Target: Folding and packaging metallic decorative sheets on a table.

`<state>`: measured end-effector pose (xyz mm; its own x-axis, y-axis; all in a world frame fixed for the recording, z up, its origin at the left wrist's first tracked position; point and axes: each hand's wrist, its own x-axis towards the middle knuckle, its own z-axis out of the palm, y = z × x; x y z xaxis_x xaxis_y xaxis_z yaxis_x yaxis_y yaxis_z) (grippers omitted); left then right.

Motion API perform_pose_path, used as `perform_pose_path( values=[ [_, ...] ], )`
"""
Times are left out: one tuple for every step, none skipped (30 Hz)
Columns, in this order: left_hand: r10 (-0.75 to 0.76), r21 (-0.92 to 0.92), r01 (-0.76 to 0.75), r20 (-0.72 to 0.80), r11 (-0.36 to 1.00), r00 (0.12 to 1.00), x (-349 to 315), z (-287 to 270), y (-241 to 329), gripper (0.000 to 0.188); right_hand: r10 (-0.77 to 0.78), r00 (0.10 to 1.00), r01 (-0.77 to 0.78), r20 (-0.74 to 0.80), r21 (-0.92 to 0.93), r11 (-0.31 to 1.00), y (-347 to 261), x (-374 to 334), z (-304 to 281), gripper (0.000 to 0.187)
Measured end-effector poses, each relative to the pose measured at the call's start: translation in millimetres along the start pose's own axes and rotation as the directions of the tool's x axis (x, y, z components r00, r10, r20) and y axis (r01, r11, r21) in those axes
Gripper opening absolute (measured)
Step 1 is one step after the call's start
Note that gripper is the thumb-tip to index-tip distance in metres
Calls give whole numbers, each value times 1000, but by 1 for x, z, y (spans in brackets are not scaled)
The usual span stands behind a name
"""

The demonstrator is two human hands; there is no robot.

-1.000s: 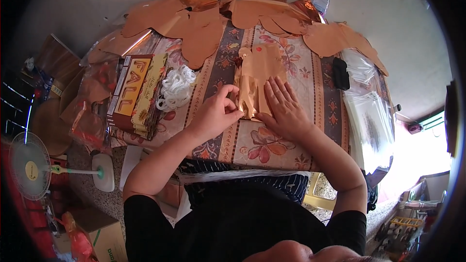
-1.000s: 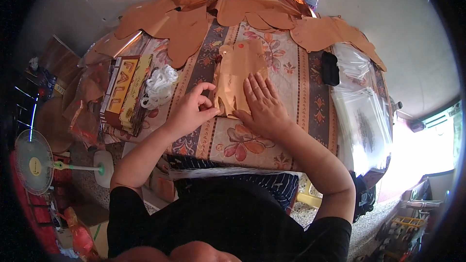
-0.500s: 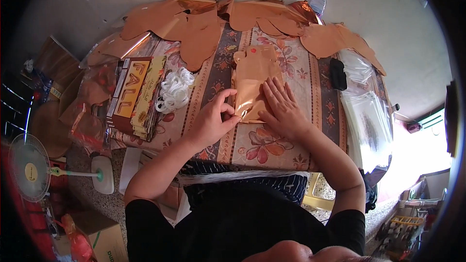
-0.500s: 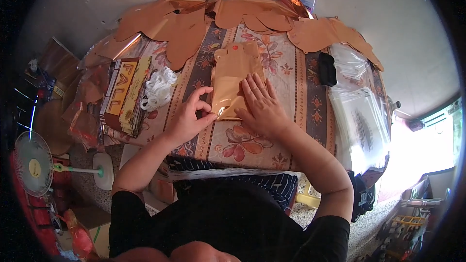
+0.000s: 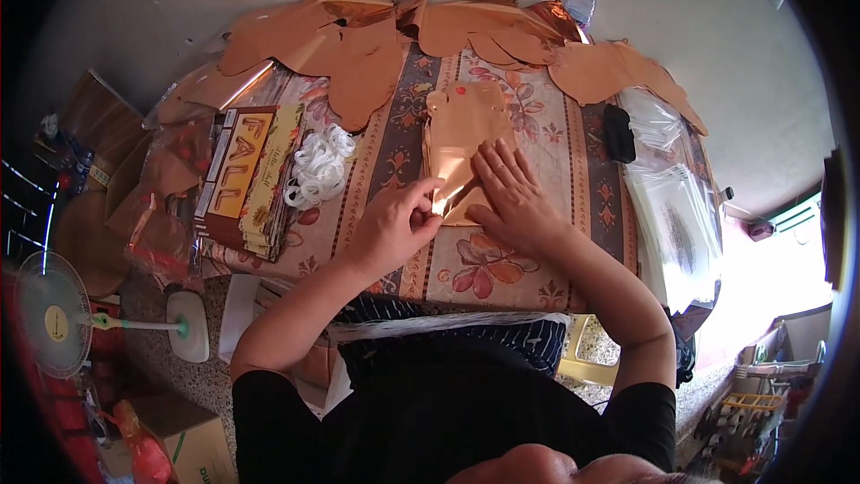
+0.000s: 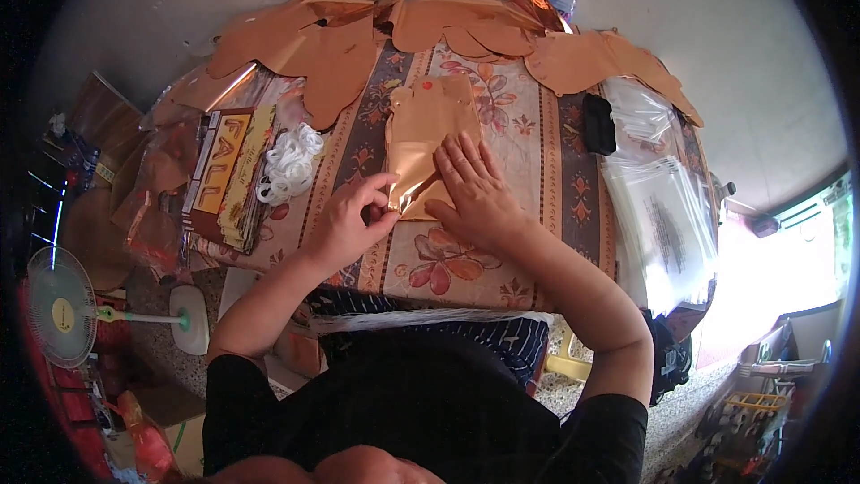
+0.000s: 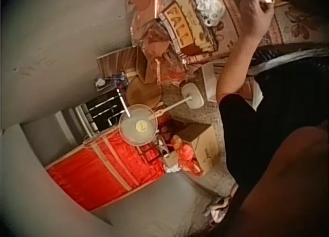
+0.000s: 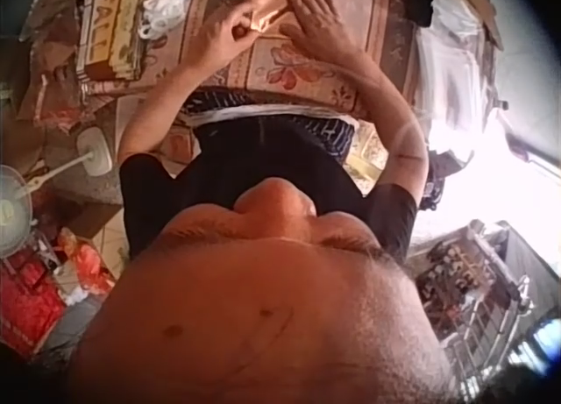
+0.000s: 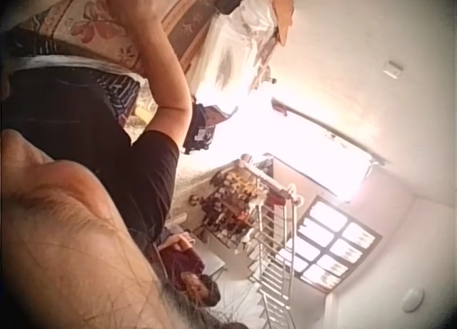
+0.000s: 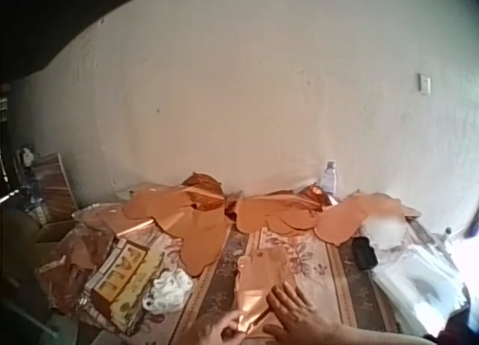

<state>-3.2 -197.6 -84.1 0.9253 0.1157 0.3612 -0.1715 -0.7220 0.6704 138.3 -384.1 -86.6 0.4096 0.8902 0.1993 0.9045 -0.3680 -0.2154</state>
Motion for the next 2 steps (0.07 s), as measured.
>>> perform_pose_path(
  values=[
    [78,53,-78,-6,996,997,-1,2,-3,52,9,1000,-9,15,1,1000,0,1,1,73],
    [75,52,-75,-4,996,997,-2,2,-3,52,18,999,-18,32,4,1000,0,0,2,76]
  ],
)
